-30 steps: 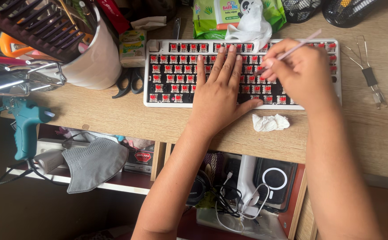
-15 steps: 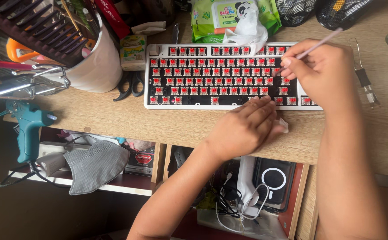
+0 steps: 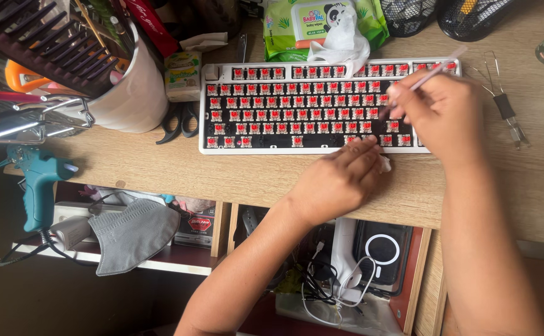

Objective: The person lubricates keyboard switches by applying lubricant with a brush, wiping excess with a tissue, removing and handling switch components with a switch puller, and installing the switches back into the keyboard.

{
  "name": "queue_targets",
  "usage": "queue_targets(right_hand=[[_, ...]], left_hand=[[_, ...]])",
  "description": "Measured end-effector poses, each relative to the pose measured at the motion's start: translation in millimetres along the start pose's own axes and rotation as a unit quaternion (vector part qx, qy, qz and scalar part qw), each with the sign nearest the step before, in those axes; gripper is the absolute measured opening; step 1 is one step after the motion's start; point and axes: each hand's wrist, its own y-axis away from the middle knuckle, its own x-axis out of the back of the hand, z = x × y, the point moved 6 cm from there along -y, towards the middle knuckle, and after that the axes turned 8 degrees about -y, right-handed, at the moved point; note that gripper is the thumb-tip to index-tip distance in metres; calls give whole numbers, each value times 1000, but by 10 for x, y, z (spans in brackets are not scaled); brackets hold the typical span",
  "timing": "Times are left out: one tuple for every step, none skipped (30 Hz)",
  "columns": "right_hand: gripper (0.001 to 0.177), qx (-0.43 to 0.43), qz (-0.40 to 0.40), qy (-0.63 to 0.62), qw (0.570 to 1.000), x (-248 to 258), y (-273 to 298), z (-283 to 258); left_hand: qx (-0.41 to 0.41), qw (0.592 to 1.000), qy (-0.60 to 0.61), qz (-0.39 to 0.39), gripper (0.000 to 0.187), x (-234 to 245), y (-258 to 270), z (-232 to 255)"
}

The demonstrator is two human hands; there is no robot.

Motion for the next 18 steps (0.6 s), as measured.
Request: queue_targets(right_hand=[[10,22,37,15,999,38,6,-20],[10,22,37,15,999,65,12,-17],[9,-24,-30,25,999,35,18,40],[8,-67,-97,35,992,-2,35,103],[8,-66,-96,35,993,6,44,126],[8,-23,-68,-26,997,19,52,103],[8,21,-40,-87,995,46,60,81],[8,20,-39,-87,995,53,67,110],[8,16,-59,-77,995,32,70,132],[8,14,-80,-66,994,12,65,138],[8,14,-81,-65,994,15,74,128],[7,3,-74,-66,995,12,83,123],[5,-9,-68,-66,995,-1,83,112],[5,-8,-69,-66,995,-35,66,85],[8,36,-57,-83,994,-58,40,2],[10,79,-46,-99,991,-76,29,-87],[10,79,-46,-98,991,-88,27,-135],[9,38,-44,-22,998,-81,33,-131]], left_hand=[[0,1000,0,0,24,3,4,2],[-13,1000,-4,1,25,7,9,23],[-27,1000,-7,2,26,11,13,44],[-28,1000,-7,2,26,14,12,48],[-32,999,-6,-10,25,3,13,56],[-36,999,-5,-23,23,-9,19,64],[-36,999,-5,-24,23,-10,24,62],[-32,999,-4,-23,27,-10,32,59],[-29,999,-2,-23,30,-11,39,58],[-29,999,-2,-23,30,-17,37,57],[-23,1000,2,-20,28,-19,36,50],[-18,1000,4,-18,27,-16,41,37],[-17,1000,3,-18,27,-17,44,35],[-14,1000,-2,-11,28,-11,44,34],[-12,1000,-6,-5,29,-4,46,31],[-12,1000,-6,-4,29,-6,46,31],[-15,1000,-9,-7,26,-12,47,35],[-17,1000,-12,-10,24,-18,51,42]])
